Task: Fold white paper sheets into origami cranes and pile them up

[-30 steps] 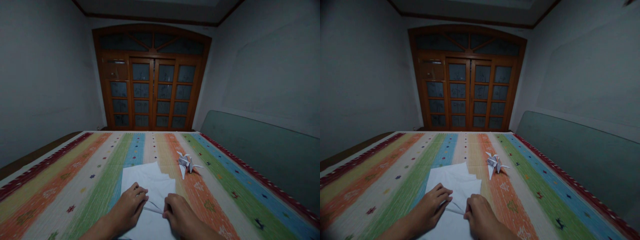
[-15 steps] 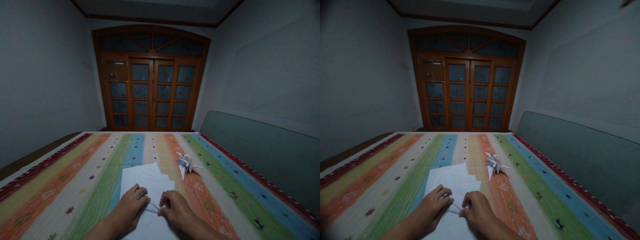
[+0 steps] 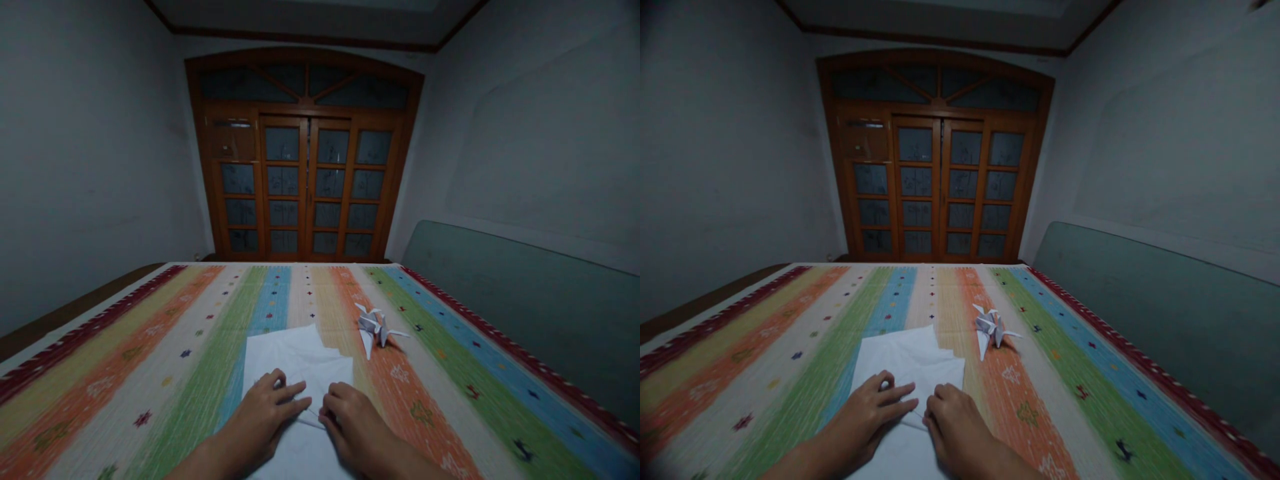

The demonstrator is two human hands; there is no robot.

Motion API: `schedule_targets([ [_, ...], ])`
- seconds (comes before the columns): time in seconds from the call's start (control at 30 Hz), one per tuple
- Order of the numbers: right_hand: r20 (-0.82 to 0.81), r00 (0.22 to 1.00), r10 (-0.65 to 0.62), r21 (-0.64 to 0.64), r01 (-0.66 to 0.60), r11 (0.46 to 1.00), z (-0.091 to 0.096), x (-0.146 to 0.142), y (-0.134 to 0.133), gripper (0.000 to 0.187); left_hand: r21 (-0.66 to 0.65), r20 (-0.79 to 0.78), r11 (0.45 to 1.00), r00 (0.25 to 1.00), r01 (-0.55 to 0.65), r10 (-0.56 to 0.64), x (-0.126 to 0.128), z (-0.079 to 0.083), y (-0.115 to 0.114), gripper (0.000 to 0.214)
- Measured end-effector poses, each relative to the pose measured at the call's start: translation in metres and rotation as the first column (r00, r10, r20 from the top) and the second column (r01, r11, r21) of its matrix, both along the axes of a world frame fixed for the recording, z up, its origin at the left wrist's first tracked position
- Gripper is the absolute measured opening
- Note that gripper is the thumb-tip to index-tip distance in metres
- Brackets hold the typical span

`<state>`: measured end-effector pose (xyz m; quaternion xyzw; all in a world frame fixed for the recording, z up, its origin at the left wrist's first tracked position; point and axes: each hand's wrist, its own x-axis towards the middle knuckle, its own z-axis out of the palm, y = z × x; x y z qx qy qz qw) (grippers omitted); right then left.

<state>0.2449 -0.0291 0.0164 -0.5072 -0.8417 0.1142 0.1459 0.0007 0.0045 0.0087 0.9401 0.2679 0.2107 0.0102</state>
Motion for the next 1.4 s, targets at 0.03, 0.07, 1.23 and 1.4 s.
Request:
schedule_targets([
  [0.03,0.065,0.997,0.036,0.009,-0.037,0.999,0.002,0.001,-0.001,0.018,-0.002,-0.01,1.0,1.0,-0.003,0.003,0.0,0.001,0.0,0.065],
  [0.07,0.129,0.988,0.08,0.017,-0.083,0.996,0.004,0.002,-0.002,0.021,-0.001,-0.015,1.0,1.0,-0.01,0.01,0.0,0.001,0.0,0.066],
  [1.23,-0.24,0.953,-0.185,-0.091,0.168,0.982,-0.003,-0.007,0.003,0.008,-0.39,0.339,0.919,0.92,-0.05,0.194,0.002,0.004,0.001,0.026],
  [1.4,-0.298,0.923,-0.243,-0.111,0.219,0.969,-0.008,-0.012,0.005,0.016,-0.336,0.295,0.941,0.946,-0.029,0.134,0.003,0.008,0.0,0.026],
])
